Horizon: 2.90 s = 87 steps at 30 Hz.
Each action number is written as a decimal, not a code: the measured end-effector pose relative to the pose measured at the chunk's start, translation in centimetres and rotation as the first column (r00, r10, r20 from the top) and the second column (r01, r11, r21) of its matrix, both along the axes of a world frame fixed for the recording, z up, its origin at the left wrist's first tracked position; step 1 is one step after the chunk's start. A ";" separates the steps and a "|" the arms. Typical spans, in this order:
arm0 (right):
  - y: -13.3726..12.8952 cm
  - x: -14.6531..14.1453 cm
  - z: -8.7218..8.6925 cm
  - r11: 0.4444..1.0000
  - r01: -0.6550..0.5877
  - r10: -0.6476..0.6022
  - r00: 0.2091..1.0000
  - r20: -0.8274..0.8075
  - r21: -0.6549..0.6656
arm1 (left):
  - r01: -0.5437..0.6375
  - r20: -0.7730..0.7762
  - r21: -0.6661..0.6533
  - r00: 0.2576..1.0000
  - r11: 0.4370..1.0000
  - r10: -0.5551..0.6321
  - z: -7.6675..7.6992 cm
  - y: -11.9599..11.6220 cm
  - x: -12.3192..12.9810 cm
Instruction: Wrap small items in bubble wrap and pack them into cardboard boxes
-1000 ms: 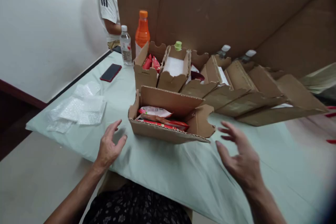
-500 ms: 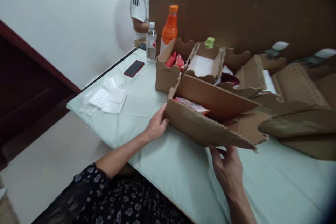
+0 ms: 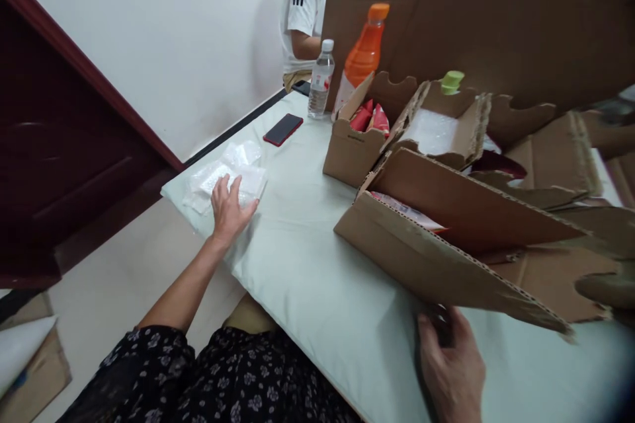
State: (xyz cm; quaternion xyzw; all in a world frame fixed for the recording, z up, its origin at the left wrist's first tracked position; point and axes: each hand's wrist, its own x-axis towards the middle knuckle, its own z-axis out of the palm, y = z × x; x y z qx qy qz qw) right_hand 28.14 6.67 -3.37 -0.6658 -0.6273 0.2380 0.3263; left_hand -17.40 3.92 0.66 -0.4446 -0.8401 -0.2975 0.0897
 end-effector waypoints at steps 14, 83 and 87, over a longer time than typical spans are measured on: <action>-7.3 -1.3 1.1 0.976 -0.082 0.091 0.995 -0.035 0.201 | 0.144 0.115 0.134 0.980 0.980 -0.160 6.0 0.2 1.1; -10.4 3.2 2.2 0.865 -0.489 0.430 0.838 0.337 0.114 | 0.648 0.850 -0.076 0.440 0.758 -0.290 2.5 -5.3 13.5; -9.8 2.7 2.2 0.885 -0.437 0.386 0.881 0.272 0.160 | 0.633 0.866 -0.086 0.429 0.769 -0.256 2.8 -5.4 13.0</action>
